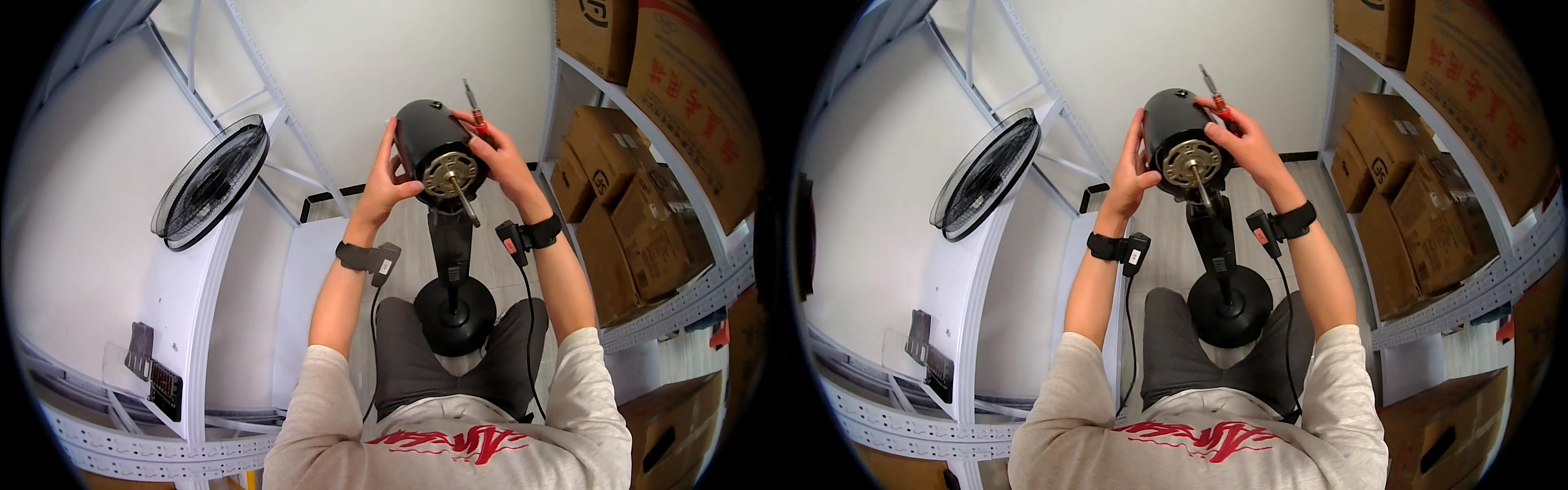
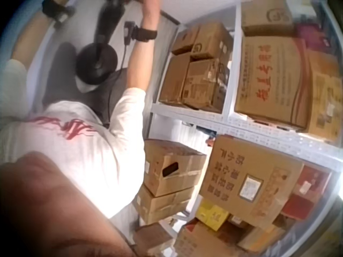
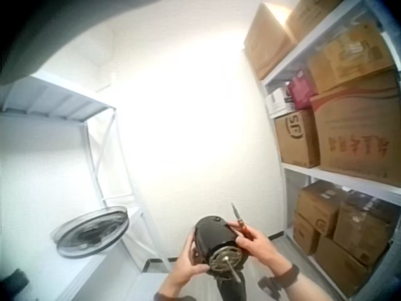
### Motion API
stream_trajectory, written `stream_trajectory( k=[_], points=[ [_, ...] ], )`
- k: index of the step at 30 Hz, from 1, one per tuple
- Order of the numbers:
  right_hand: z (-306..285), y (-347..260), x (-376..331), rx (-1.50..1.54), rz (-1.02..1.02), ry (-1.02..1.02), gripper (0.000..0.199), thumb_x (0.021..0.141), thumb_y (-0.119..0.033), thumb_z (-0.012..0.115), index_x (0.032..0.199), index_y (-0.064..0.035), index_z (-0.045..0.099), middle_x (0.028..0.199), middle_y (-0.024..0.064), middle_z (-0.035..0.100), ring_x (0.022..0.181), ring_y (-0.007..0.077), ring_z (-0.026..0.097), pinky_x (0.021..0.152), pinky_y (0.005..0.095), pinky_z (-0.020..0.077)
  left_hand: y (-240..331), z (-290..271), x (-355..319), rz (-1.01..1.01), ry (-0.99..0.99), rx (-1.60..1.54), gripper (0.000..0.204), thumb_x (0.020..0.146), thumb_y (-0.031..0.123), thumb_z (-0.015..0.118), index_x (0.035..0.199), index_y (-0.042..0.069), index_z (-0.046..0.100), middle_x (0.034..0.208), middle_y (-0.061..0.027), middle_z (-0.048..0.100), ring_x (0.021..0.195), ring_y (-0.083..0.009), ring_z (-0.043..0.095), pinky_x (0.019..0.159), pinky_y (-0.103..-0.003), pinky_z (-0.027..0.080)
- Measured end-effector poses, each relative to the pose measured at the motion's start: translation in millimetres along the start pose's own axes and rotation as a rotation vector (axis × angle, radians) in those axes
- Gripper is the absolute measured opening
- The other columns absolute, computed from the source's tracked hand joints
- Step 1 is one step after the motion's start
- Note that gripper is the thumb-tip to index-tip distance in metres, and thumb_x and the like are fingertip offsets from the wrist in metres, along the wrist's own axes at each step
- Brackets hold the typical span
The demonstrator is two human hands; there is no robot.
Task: The person uses a screwdriver to remove screws from the back of a standing fan, detaches the rear cover, and removes the motor assembly from the fan housing.
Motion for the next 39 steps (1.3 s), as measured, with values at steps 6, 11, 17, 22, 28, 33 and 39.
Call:
stream_trajectory(
  k=[6, 11, 17, 22, 28, 33, 39],
  points=[
    [-1, -1, 0, -0.199, -0.08, -0.004, 0.048, 0.093, -0.025, 0.065, 0.137, -0.0081, 0.057, 0.127, 0.0053, 0.061, 0.112, 0.0122, 0.057, 0.096, 0.0298, 0.0468, -2, -2, -1, 0.117, -0.036, -0.02, 0.126, 0.063, 0.037, 0.089, 0.159, 0.012, 0.012, 0.161, -0.0112, 0.02, 0.14, -0.0302, 0.036, 0.102, -0.04, 0.048],
    [-5, -3, 10, -0.122, -0.116, -0.084, 0.054, 0.092, -0.026, 0.066, 0.141, -0.0075, 0.052, 0.129, 0.0063, 0.059, 0.113, 0.0142, 0.056, 0.099, 0.0297, 0.0442, -5, -3, 5, 0.162, 0.004, 0.065, 0.127, 0.062, 0.042, 0.09, 0.159, 0.01, 0.013, 0.159, -0.0124, 0.024, 0.138, -0.0295, 0.04, 0.099, -0.038, 0.049],
    [-15, 7, 24, -0.242, -0.13, -0.074, 0.059, 0.091, -0.028, 0.067, 0.143, -0.0061, 0.05, 0.132, 0.0093, 0.059, 0.116, 0.017, 0.056, 0.102, 0.032, 0.0439, -15, -10, 17, 0.146, -0.002, 0.038, 0.128, 0.061, 0.043, 0.09, 0.159, 0.012, 0.014, 0.159, -0.0123, 0.025, 0.135, -0.0305, 0.042, 0.097, -0.038, 0.05],
    [-21, 2, 23, -0.246, -0.066, -0.052, 0.06, 0.092, -0.03, 0.066, 0.143, -0.0035, 0.048, 0.131, 0.0103, 0.059, 0.115, 0.016, 0.056, 0.101, 0.0322, 0.0446, -6, 3, 11, 0.025, 0.007, -0.014, 0.129, 0.059, 0.039, 0.093, 0.159, 0.015, 0.015, 0.16, -0.011, 0.022, 0.136, -0.0317, 0.041, 0.098, -0.039, 0.05],
    [-10, -13, 24, -0.388, -0.146, -0.213, 0.067, 0.087, -0.029, 0.07, 0.147, -0.0129, 0.045, 0.136, 0.0146, 0.056, 0.128, 0.0247, 0.052, 0.108, 0.0375, 0.0403, -14, -8, 8, 0.164, -0.021, 0.122, 0.131, 0.058, 0.039, 0.094, 0.159, 0.016, 0.013, 0.162, -0.0101, 0.015, 0.143, -0.0345, 0.032, 0.1, -0.042, 0.051],
    [-16, -15, 36, -0.423, -0.078, -0.371, 0.074, 0.085, -0.036, 0.072, 0.149, -0.0133, 0.042, 0.14, 0.0134, 0.053, 0.131, 0.0265, 0.048, 0.11, 0.039, 0.038, -11, -4, 12, 0.066, -0.057, 0.076, 0.134, 0.057, 0.039, 0.094, 0.159, 0.016, 0.011, 0.163, -0.009, 0.01, 0.145, -0.0334, 0.027, 0.101, -0.042, 0.051],
    [-7, -24, 40, -0.515, -0.012, -0.437, 0.099, 0.075, -0.061, 0.076, 0.15, -0.0082, 0.039, 0.143, 0.0129, 0.048, 0.133, 0.0261, 0.046, 0.112, 0.04, 0.0355, -8, -2, -1, 0.144, 0.003, 0.18, 0.132, 0.056, 0.037, 0.095, 0.159, 0.018, 0.014, 0.162, -0.0096, 0.011, 0.146, -0.0328, 0.025, 0.102, -0.044, 0.049]
  ],
)
Point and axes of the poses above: each hand's wrist, its own x-axis towards the middle knuckle, its own z-axis out of the palm, y = z × x, the point moved 7 cm from there along x, towards the middle knuckle
